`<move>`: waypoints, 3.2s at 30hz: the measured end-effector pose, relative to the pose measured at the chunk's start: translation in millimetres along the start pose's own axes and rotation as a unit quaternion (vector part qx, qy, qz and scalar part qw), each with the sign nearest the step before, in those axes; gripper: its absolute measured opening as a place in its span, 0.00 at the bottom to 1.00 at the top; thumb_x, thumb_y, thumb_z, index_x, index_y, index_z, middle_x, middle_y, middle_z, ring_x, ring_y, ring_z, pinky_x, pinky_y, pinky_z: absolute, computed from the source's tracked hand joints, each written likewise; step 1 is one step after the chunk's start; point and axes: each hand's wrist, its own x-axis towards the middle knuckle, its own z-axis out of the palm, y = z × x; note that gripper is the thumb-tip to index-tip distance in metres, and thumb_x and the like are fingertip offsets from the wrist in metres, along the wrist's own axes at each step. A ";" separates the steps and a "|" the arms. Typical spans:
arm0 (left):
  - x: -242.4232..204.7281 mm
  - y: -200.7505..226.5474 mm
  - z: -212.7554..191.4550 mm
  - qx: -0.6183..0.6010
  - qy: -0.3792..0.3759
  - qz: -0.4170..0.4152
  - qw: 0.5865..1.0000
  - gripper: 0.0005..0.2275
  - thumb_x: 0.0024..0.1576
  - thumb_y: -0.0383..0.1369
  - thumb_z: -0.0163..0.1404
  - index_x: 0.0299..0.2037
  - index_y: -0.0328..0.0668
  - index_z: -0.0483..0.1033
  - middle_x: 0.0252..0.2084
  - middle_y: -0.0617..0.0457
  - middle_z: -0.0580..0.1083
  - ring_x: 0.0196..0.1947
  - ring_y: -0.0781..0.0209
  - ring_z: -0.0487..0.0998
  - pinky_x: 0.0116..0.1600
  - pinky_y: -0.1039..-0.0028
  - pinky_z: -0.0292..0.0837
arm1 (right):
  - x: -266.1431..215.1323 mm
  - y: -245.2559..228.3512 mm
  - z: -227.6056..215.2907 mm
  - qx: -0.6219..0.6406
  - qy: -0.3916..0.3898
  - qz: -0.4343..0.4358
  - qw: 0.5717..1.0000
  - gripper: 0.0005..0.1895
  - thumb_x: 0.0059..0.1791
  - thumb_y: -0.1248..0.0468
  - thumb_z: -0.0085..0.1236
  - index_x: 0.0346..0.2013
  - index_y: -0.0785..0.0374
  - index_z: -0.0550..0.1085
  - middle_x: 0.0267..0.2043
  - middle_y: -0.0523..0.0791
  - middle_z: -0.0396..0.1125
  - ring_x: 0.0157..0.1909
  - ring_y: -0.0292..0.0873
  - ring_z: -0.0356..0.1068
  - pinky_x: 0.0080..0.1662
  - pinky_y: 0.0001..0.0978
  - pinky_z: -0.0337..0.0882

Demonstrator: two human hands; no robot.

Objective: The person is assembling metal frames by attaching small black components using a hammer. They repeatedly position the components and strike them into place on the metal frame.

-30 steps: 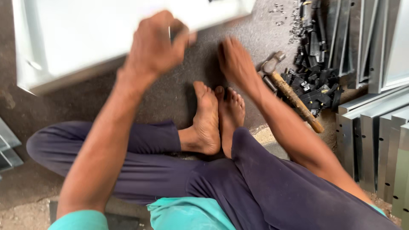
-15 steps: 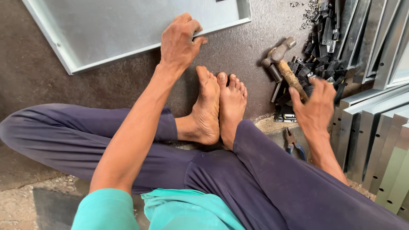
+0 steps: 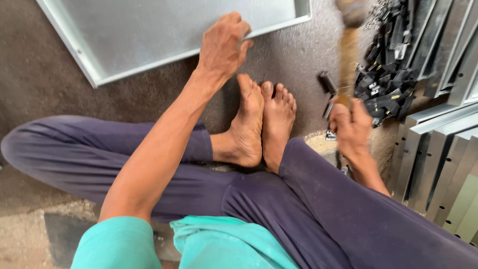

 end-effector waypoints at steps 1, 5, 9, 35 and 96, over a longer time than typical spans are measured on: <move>8.6 0.8 -0.1 -0.006 -0.001 0.004 1.000 0.08 0.51 0.28 0.65 0.35 0.36 0.79 0.37 0.50 0.73 0.40 0.52 0.76 0.43 0.63 0.74 | 8.9 -2.2 5.7 -0.011 -0.002 0.027 1.000 0.16 0.61 0.57 0.48 0.42 0.71 0.70 0.28 0.42 0.67 0.26 0.31 0.65 0.28 0.25 0.65; 11.3 -0.3 0.0 -0.024 -0.008 -0.003 1.000 0.08 0.51 0.28 0.64 0.36 0.35 0.79 0.36 0.48 0.72 0.39 0.51 0.76 0.43 0.62 0.74 | 35.5 -3.8 34.5 0.061 -0.018 0.071 0.995 0.19 0.61 0.55 0.47 0.37 0.69 0.71 0.23 0.39 0.63 0.23 0.31 0.61 0.26 0.26 0.61; 3.4 -3.1 0.4 -0.031 -0.015 -0.009 0.999 0.08 0.52 0.28 0.64 0.35 0.35 0.79 0.37 0.49 0.73 0.39 0.52 0.77 0.44 0.63 0.75 | 41.4 -7.6 54.4 0.027 0.003 -0.028 0.999 0.21 0.62 0.52 0.45 0.37 0.69 0.70 0.22 0.41 0.60 0.23 0.32 0.58 0.27 0.29 0.58; 30.4 -6.1 -16.3 -0.064 -0.034 -0.035 0.997 0.12 0.53 0.38 0.65 0.34 0.37 0.82 0.34 0.47 0.76 0.37 0.53 0.78 0.43 0.62 0.75 | 43.9 -43.0 52.7 -0.022 -0.007 0.019 1.000 0.21 0.59 0.50 0.43 0.34 0.65 0.68 0.19 0.38 0.59 0.21 0.30 0.58 0.24 0.25 0.60; 156.0 -46.8 40.5 0.004 -0.072 -0.096 0.993 0.12 0.37 0.28 0.63 0.31 0.37 0.77 0.28 0.45 0.78 0.31 0.45 0.81 0.35 0.55 0.76 | 53.6 -46.8 29.8 0.114 0.097 -0.216 0.965 0.25 0.61 0.46 0.36 0.32 0.60 0.67 0.23 0.41 0.61 0.20 0.36 0.56 0.22 0.28 0.60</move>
